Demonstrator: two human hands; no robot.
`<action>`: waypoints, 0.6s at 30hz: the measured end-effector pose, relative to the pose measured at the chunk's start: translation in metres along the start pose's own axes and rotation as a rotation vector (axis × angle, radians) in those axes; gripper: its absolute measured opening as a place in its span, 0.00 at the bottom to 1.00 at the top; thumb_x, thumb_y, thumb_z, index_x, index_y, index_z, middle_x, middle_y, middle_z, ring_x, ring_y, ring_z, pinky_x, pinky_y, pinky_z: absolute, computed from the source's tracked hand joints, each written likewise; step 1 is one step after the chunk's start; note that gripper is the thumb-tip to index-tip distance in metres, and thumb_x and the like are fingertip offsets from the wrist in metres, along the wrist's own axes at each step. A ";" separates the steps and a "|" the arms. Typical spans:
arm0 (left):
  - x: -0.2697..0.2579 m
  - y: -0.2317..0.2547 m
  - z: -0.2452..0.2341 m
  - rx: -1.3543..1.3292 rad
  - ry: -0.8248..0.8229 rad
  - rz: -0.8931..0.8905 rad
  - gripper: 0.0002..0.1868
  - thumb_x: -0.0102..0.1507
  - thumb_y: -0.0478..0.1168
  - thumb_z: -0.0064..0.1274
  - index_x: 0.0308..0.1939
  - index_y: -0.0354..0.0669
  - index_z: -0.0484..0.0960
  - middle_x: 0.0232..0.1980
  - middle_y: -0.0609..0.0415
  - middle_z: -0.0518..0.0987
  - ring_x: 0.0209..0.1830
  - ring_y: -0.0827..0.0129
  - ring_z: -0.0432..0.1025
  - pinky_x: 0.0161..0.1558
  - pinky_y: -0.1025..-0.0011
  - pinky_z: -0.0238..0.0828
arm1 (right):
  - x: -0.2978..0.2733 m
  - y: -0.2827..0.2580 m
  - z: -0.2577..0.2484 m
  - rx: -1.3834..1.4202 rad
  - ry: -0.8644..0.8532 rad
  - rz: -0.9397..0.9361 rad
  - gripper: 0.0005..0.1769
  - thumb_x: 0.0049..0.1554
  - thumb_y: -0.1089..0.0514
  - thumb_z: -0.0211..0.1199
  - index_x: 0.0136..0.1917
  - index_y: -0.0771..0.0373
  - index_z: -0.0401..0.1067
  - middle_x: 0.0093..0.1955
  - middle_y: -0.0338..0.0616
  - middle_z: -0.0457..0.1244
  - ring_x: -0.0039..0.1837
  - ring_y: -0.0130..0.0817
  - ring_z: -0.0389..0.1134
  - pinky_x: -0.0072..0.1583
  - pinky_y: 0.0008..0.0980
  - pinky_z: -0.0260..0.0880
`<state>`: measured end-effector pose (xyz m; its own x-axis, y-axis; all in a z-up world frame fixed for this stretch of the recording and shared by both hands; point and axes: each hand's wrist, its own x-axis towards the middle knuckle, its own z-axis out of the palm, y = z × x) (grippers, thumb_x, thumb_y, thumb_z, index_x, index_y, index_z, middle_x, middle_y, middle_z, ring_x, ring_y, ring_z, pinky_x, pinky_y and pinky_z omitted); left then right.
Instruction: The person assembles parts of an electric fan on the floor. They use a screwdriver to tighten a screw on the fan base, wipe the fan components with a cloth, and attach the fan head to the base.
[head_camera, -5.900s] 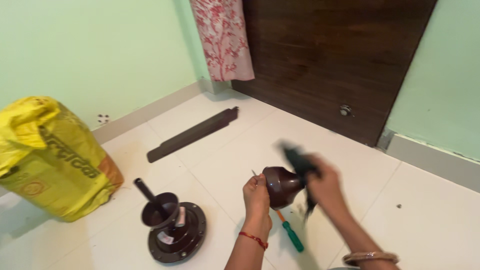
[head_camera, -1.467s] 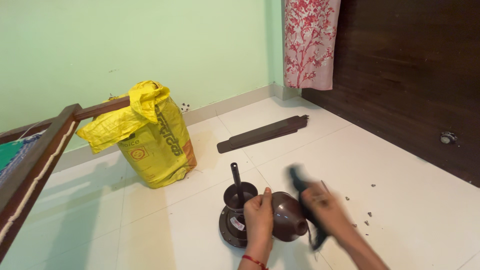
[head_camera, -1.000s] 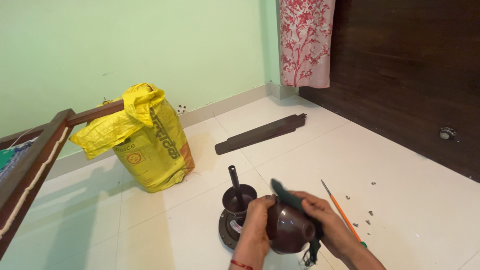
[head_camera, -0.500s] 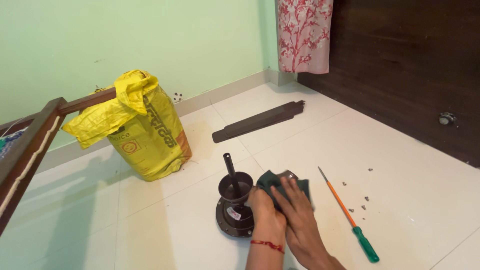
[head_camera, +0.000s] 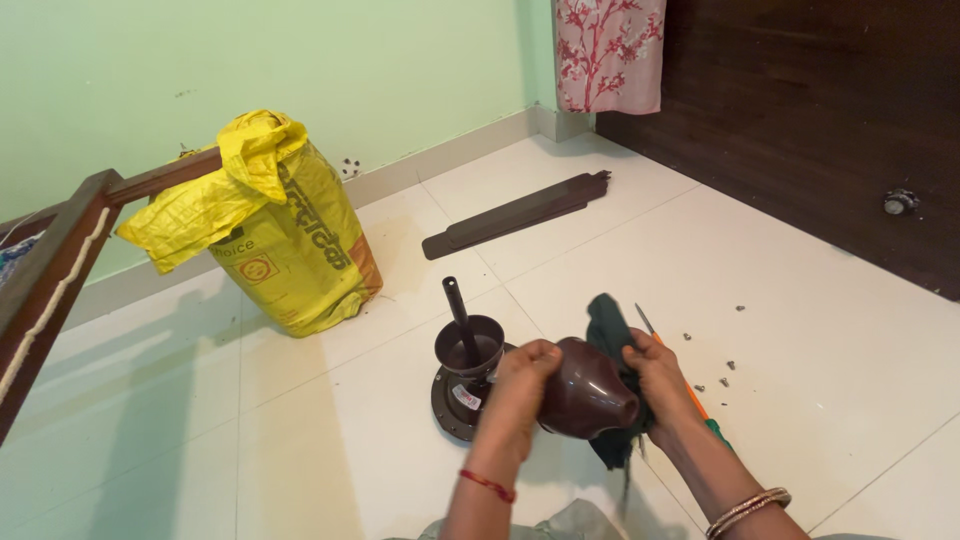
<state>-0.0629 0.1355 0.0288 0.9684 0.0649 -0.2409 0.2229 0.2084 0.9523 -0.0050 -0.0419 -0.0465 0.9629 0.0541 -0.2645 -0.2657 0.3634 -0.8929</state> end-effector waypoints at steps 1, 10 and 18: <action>0.003 0.002 -0.006 -0.084 -0.016 -0.022 0.09 0.66 0.40 0.48 0.35 0.41 0.80 0.32 0.56 0.80 0.32 0.75 0.72 0.40 0.77 0.70 | -0.002 0.001 0.001 0.019 -0.062 -0.029 0.19 0.65 0.57 0.50 0.68 0.59 0.69 0.49 0.45 0.66 0.48 0.31 0.68 0.51 0.35 0.70; 0.021 -0.019 -0.006 -0.140 0.311 0.168 0.22 0.69 0.49 0.54 0.30 0.34 0.73 0.29 0.57 0.64 0.30 0.70 0.58 0.33 0.69 0.58 | -0.037 -0.014 0.019 0.085 -0.317 0.077 0.32 0.55 0.39 0.61 0.57 0.71 0.74 0.45 0.48 0.73 0.42 0.31 0.73 0.46 0.33 0.76; -0.005 -0.030 0.019 0.368 0.288 0.399 0.32 0.63 0.62 0.52 0.62 0.44 0.74 0.54 0.53 0.77 0.52 0.68 0.74 0.51 0.70 0.72 | -0.027 -0.006 0.013 -0.156 -0.312 -0.173 0.27 0.59 0.46 0.60 0.61 0.70 0.74 0.54 0.49 0.71 0.55 0.33 0.71 0.59 0.32 0.70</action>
<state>-0.0725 0.1105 0.0047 0.9274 0.3404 0.1551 -0.0763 -0.2338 0.9693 -0.0287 -0.0335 -0.0293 0.9559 0.2935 -0.0030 -0.0791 0.2475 -0.9657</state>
